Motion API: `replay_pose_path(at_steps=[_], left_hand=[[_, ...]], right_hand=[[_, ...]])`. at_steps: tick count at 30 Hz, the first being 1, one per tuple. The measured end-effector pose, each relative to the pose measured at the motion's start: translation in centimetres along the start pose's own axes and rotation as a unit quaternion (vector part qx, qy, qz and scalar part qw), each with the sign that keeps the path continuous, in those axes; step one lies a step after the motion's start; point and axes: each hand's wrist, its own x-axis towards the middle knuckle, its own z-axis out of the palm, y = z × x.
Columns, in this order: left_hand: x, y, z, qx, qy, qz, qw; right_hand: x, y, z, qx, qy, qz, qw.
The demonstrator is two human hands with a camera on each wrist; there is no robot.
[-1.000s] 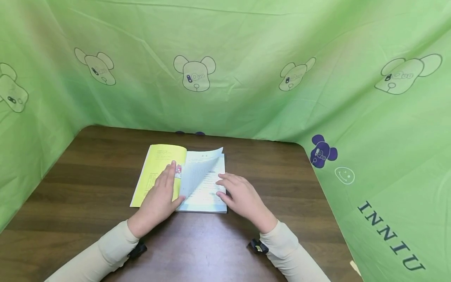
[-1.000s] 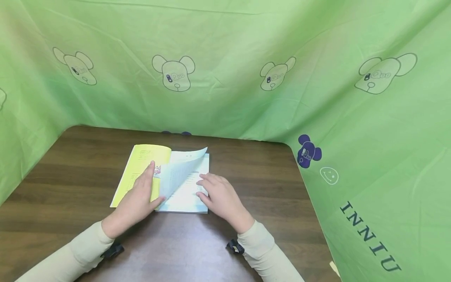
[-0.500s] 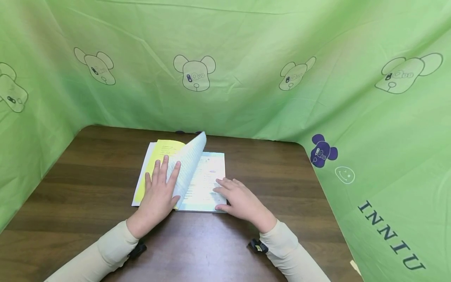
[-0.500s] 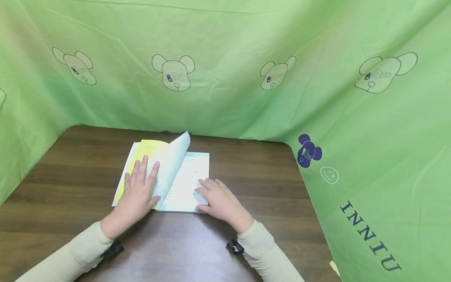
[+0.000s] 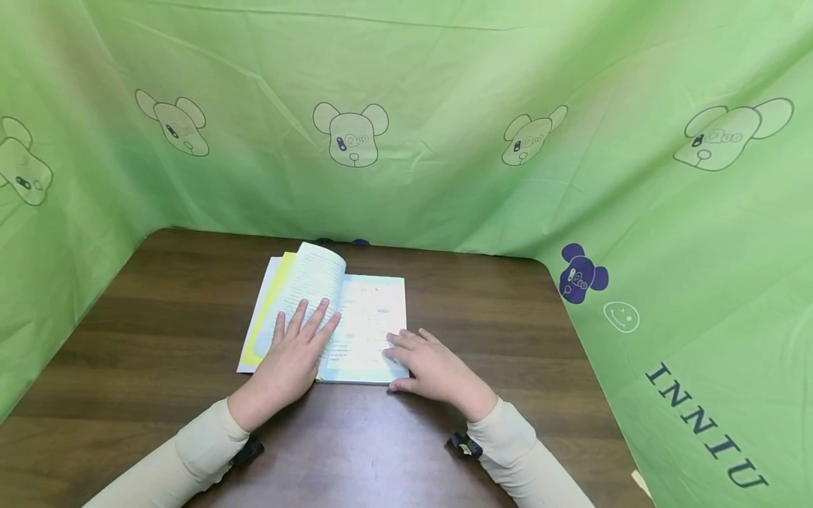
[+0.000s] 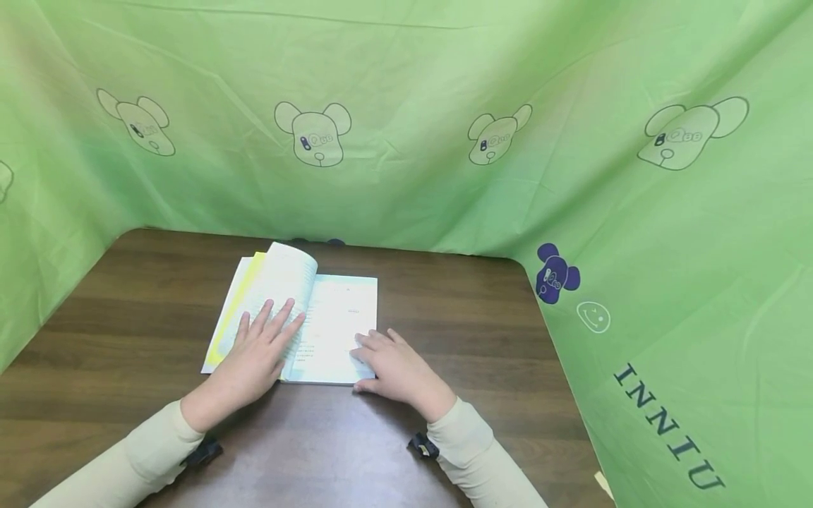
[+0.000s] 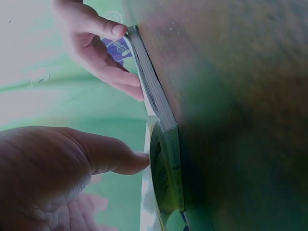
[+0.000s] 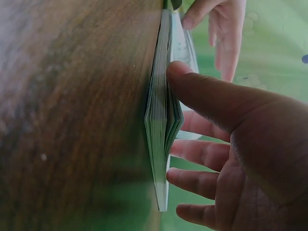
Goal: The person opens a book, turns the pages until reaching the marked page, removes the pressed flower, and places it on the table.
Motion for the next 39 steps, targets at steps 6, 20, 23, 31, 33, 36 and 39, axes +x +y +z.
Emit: replay_pose_path(at_steps=[6, 20, 23, 31, 33, 36, 39], left_hand=[[0.00, -0.14, 0.04, -0.006, -0.041, 0.035, 0.9985], [-0.34, -0.48, -0.34, -0.024, -0.121, 0.015, 0.9922], [-0.25, -0.50, -0.46, -0.028, -0.126, -0.006, 0.9916], [0.00, -0.59, -0.46, -0.049, -0.137, -0.040, 0.9885], [-0.02, -0.62, -0.44, -0.044, -0.140, -0.042, 0.9883], [0.00, -0.65, -0.35, -0.038, -0.141, -0.044, 0.9882], [0.06, -0.62, -0.33, -0.035, -0.140, -0.042, 0.9886]], right_hand=[[0.02, -0.02, 0.08, 0.000, 0.004, -0.005, 1.0000], [-0.12, -0.03, -0.18, 0.003, -0.002, -0.006, 1.0000], [-0.14, 0.03, -0.32, 0.006, -0.004, -0.007, 0.9999], [-0.07, 0.13, -0.39, 0.022, -0.016, 0.003, 0.9996], [-0.02, 0.11, -0.41, 0.021, -0.016, 0.001, 0.9996], [-0.01, 0.07, -0.51, 0.012, -0.012, -0.009, 0.9998], [-0.09, 0.09, -0.67, -0.006, -0.007, -0.026, 0.9996]])
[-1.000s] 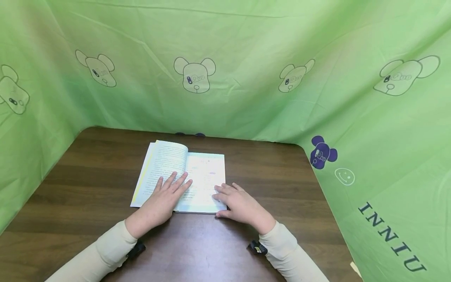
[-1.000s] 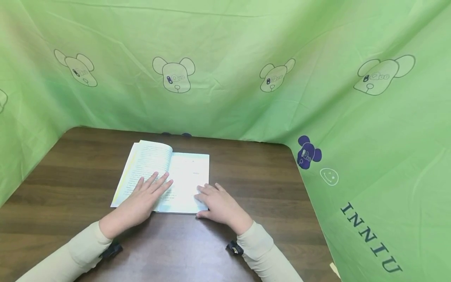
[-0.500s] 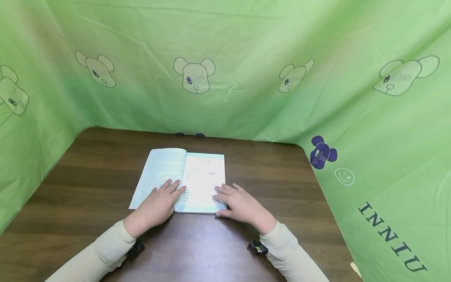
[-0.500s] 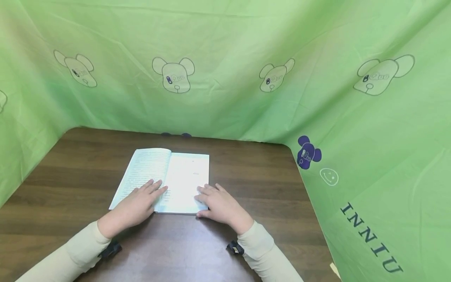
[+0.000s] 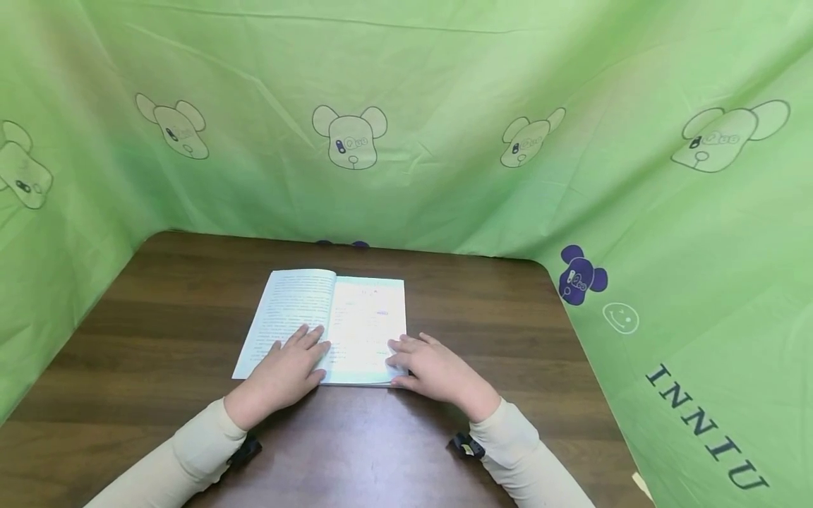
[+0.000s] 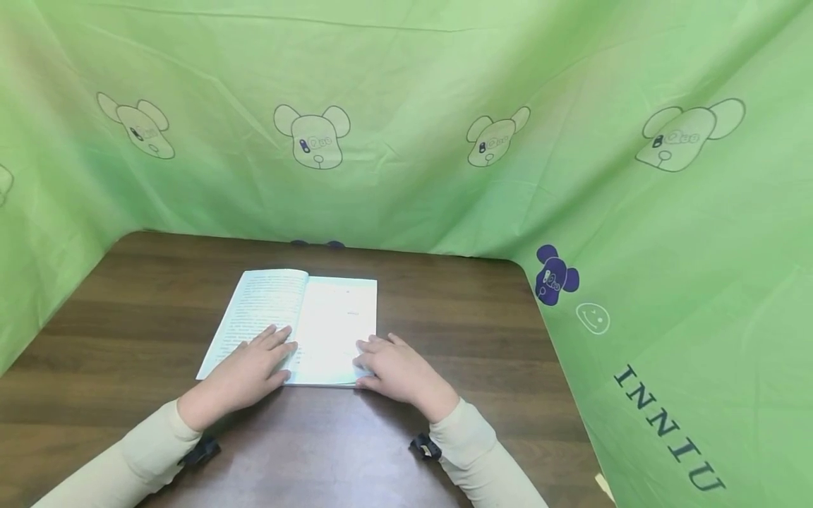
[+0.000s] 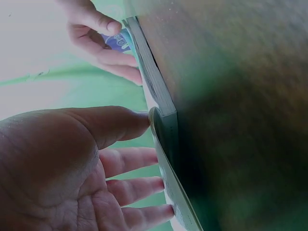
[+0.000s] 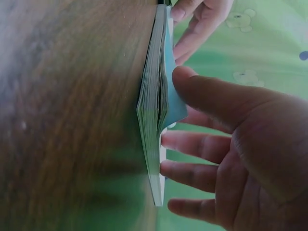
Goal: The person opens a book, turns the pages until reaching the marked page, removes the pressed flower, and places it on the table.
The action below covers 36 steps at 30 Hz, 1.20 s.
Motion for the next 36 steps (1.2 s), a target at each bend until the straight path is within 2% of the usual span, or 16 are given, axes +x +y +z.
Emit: replay_pose_path(at_steps=[6, 11, 18, 22, 26, 31, 36], left_hand=[[-0.11, 0.20, -0.15, 0.000, -0.002, -0.002, 1.0000], [-0.24, 0.34, -0.32, 0.000, -0.003, -0.001, 1.0000], [-0.20, 0.49, -0.16, -0.019, -0.003, -0.006, 0.9998], [-0.05, 0.59, 0.05, -0.025, -0.004, -0.012, 0.9996], [0.02, 0.67, 0.30, -0.019, -0.003, -0.014, 0.9997], [0.03, 0.74, 0.52, -0.021, 0.010, -0.016, 0.9996], [0.06, 0.78, 0.60, -0.023, 0.025, -0.016, 0.9993]], right_hand=[[-0.24, 0.05, -0.30, -0.051, 0.016, -0.051, 0.9972], [-0.31, 0.12, -0.30, -0.056, 0.029, -0.066, 0.9959], [0.17, 0.30, -0.03, -0.035, 0.064, -0.053, 0.9959], [0.24, 0.32, 0.08, -0.010, 0.091, -0.019, 0.9956], [0.31, 0.26, 0.24, -0.018, 0.123, 0.009, 0.9922], [0.42, 0.13, 0.15, -0.035, 0.178, 0.007, 0.9835], [0.50, -0.06, -0.19, -0.037, 0.208, -0.002, 0.9775]])
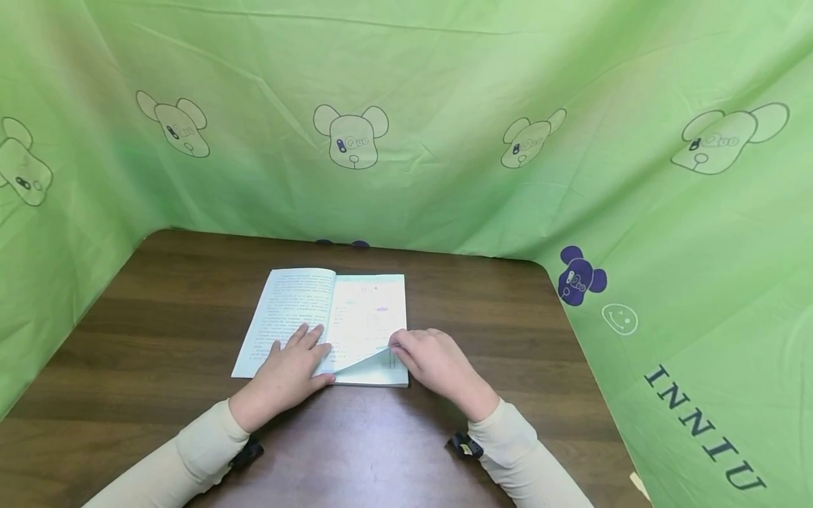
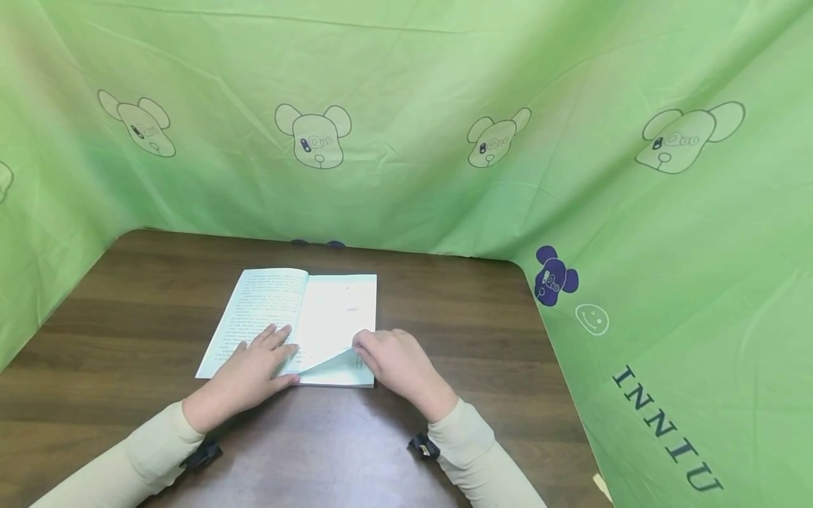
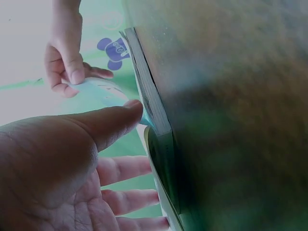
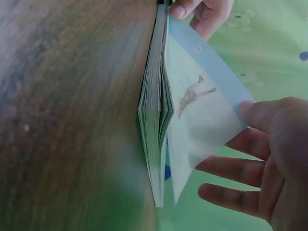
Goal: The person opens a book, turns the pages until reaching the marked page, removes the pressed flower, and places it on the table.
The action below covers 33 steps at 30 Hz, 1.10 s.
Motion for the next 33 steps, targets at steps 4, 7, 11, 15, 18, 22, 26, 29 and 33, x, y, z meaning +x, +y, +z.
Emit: replay_pose_path(at_steps=[4, 7, 11, 15, 18, 22, 26, 29, 33], left_hand=[[0.1, 0.0, 0.0, 0.000, 0.003, -0.001, 1.0000], [0.1, 0.0, 0.0, -0.002, 0.010, -0.003, 0.9999], [0.2, -0.1, 0.1, -0.012, 0.047, -0.006, 0.9988], [0.3, -0.2, 0.1, -0.031, 0.113, 0.009, 0.9930], [0.4, -0.4, 0.1, -0.034, 0.158, 0.020, 0.9866], [0.5, -0.4, 0.0, -0.020, 0.195, 0.024, 0.9804], [0.5, -0.3, -0.2, 0.006, 0.195, 0.014, 0.9807], [0.4, -0.4, -0.3, 0.025, 0.179, 0.010, 0.9835], [0.4, -0.5, -0.4, 0.042, 0.155, 0.027, 0.9866]], right_hand=[[0.2, 0.0, -0.3, -0.003, 0.017, -0.004, 0.9998], [0.2, 0.1, -0.5, -0.005, 0.042, 0.003, 0.9991], [0.3, 0.3, -0.7, 0.001, 0.072, 0.034, 0.9968], [0.3, 0.5, -0.7, 0.014, 0.066, 0.061, 0.9958], [0.3, 0.6, -0.6, 0.026, 0.030, 0.063, 0.9972], [0.1, 0.5, -0.5, 0.032, -0.039, 0.046, 0.9977], [-0.2, 0.5, -0.3, 0.033, -0.113, 0.021, 0.9928], [-0.5, 0.5, 0.0, 0.037, -0.168, 0.008, 0.9851], [-0.9, 0.5, 0.6, 0.047, -0.204, -0.001, 0.9779]])
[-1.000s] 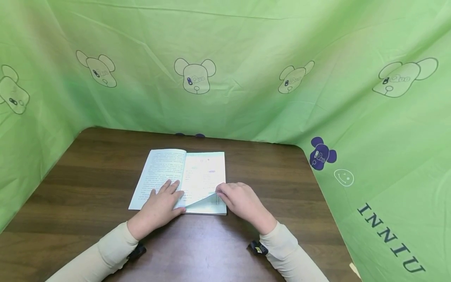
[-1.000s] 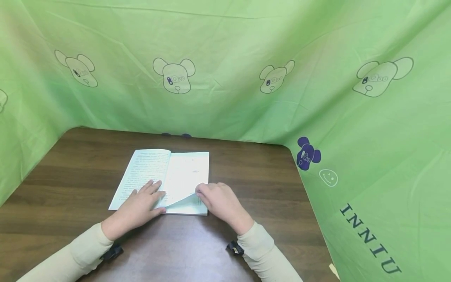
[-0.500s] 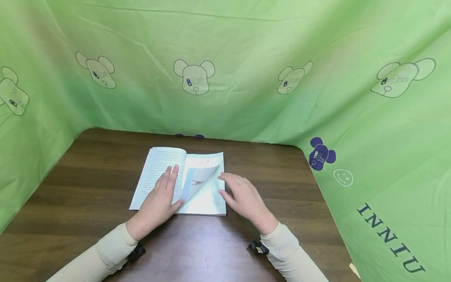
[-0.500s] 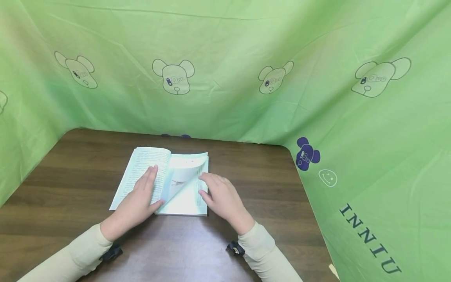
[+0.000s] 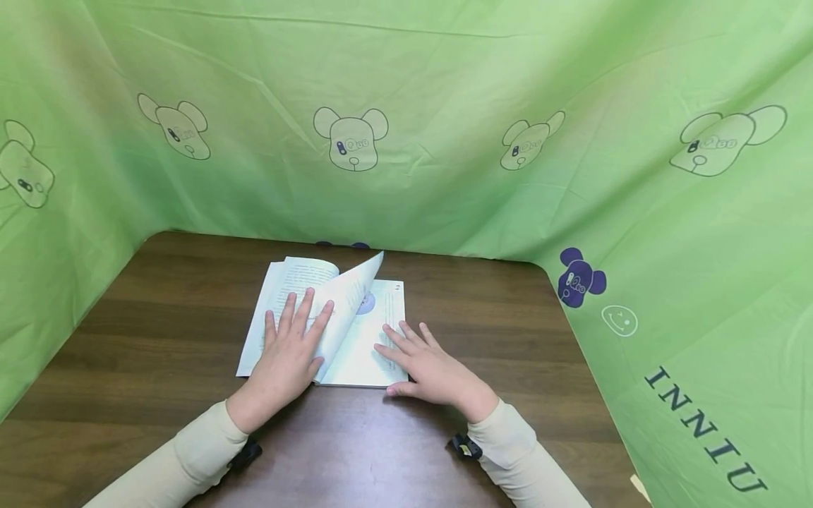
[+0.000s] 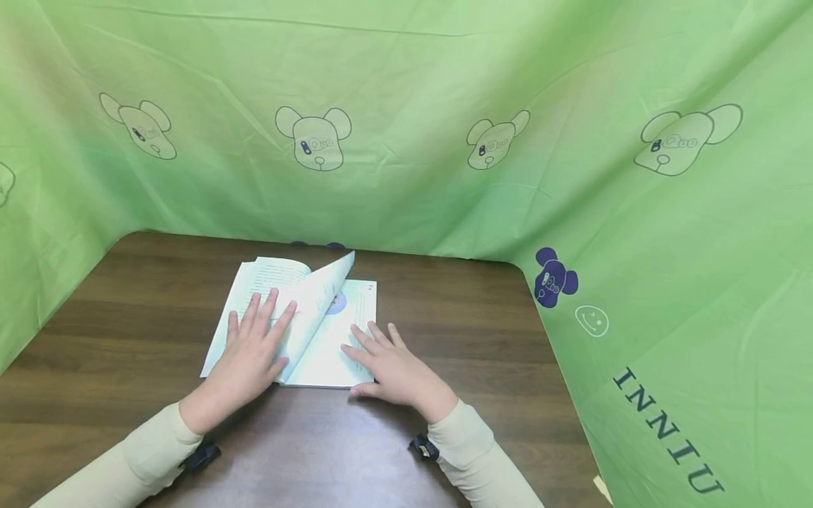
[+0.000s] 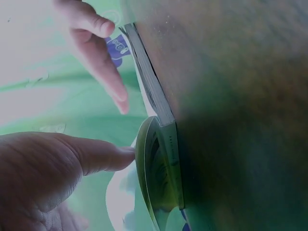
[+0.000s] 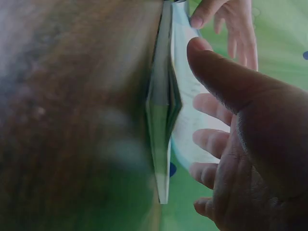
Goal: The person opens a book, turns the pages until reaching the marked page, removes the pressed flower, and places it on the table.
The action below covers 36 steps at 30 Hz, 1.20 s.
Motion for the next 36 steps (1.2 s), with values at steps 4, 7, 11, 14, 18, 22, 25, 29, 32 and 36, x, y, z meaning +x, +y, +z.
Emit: replay_pose_path(at_steps=[4, 7, 11, 14, 18, 22, 25, 29, 32, 36], left_hand=[[-0.10, -0.09, -0.03, 0.011, -0.016, 0.040, 0.9990], [-0.16, -0.16, -0.01, 0.018, -0.030, 0.074, 0.9967], [-0.22, -0.16, -0.03, 0.017, -0.072, 0.105, 0.9917], [-0.31, -0.13, -0.07, 0.018, -0.107, 0.109, 0.9880], [-0.48, -0.07, -0.21, 0.011, -0.145, 0.089, 0.9854], [-0.60, -0.05, -0.29, -0.009, -0.176, 0.055, 0.9827], [-0.62, -0.01, -0.28, -0.017, -0.187, 0.036, 0.9816], [-0.58, 0.15, -0.19, -0.024, -0.178, 0.022, 0.9836], [-0.54, 0.31, -0.08, -0.029, -0.170, 0.017, 0.9848], [-0.48, 0.42, 0.11, -0.029, -0.165, 0.010, 0.9858]], right_hand=[[-0.06, 0.08, 0.33, -0.001, -0.011, -0.001, 0.9999], [-0.05, 0.13, 0.44, -0.004, -0.015, 0.001, 0.9999], [-0.08, 0.13, 0.42, -0.002, -0.021, 0.007, 0.9998], [-0.06, 0.06, 0.34, 0.001, -0.026, 0.010, 0.9996], [-0.02, 0.04, 0.16, -0.006, -0.027, 0.006, 0.9996], [0.02, 0.07, -0.12, -0.034, -0.015, -0.016, 0.9992], [0.07, 0.11, -0.28, -0.069, -0.005, -0.041, 0.9967], [0.19, 0.15, -0.19, -0.104, 0.028, -0.071, 0.9916], [0.37, 0.14, -0.02, -0.124, 0.067, -0.090, 0.9859], [0.51, 0.10, 0.01, -0.154, 0.112, -0.099, 0.9768]])
